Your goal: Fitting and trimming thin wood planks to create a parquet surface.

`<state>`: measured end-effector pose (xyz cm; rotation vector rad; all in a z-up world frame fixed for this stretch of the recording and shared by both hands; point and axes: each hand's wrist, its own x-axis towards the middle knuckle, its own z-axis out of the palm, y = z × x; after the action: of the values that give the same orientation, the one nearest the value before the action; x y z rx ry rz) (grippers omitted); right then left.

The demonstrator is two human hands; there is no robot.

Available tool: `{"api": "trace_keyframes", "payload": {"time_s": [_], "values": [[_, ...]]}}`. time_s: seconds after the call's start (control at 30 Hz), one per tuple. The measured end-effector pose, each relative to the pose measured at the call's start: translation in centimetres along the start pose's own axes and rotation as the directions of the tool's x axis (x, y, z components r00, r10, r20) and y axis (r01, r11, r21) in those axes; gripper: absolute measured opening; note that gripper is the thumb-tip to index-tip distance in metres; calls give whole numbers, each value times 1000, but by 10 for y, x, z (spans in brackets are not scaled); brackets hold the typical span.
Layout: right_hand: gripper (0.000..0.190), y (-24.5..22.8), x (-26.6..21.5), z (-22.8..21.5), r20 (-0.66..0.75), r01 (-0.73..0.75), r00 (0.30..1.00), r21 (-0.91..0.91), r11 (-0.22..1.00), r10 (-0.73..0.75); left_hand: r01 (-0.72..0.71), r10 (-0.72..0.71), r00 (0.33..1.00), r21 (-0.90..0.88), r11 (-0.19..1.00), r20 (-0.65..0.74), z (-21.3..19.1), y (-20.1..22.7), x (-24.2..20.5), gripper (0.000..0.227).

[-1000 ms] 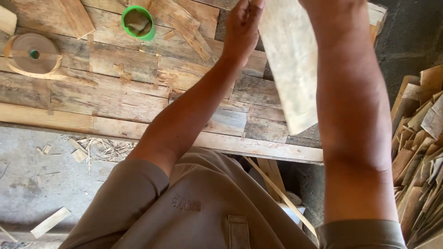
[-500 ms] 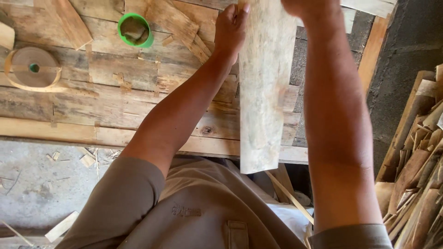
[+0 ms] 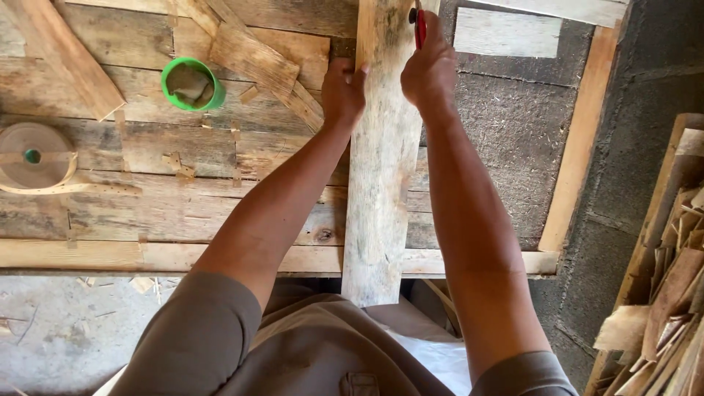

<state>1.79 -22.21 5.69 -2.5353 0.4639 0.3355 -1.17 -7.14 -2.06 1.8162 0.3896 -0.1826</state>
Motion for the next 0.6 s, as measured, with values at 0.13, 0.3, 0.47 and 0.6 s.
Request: {"api": "trace_keyframes", "payload": {"time_s": [0.13, 0.3, 0.47, 0.6], "values": [[68, 11, 6, 28, -91, 57, 994, 0, 998, -56, -297, 324, 942, 224, 928, -93, -20, -7, -48, 51], [78, 33, 15, 62, -176, 130, 978, 77, 988, -115, -729, 380, 681, 524, 441, 626, -54, -2, -143, 89], [75, 17, 4, 57, -70, -13, 997, 35, 999, 16, -731, 221, 650, 519, 442, 727, -73, -9, -184, 121], [64, 25, 14, 68, -74, -24, 997, -42, 999, 21, -719, 159, 659, 555, 418, 735, -70, -22, -183, 134]]}}
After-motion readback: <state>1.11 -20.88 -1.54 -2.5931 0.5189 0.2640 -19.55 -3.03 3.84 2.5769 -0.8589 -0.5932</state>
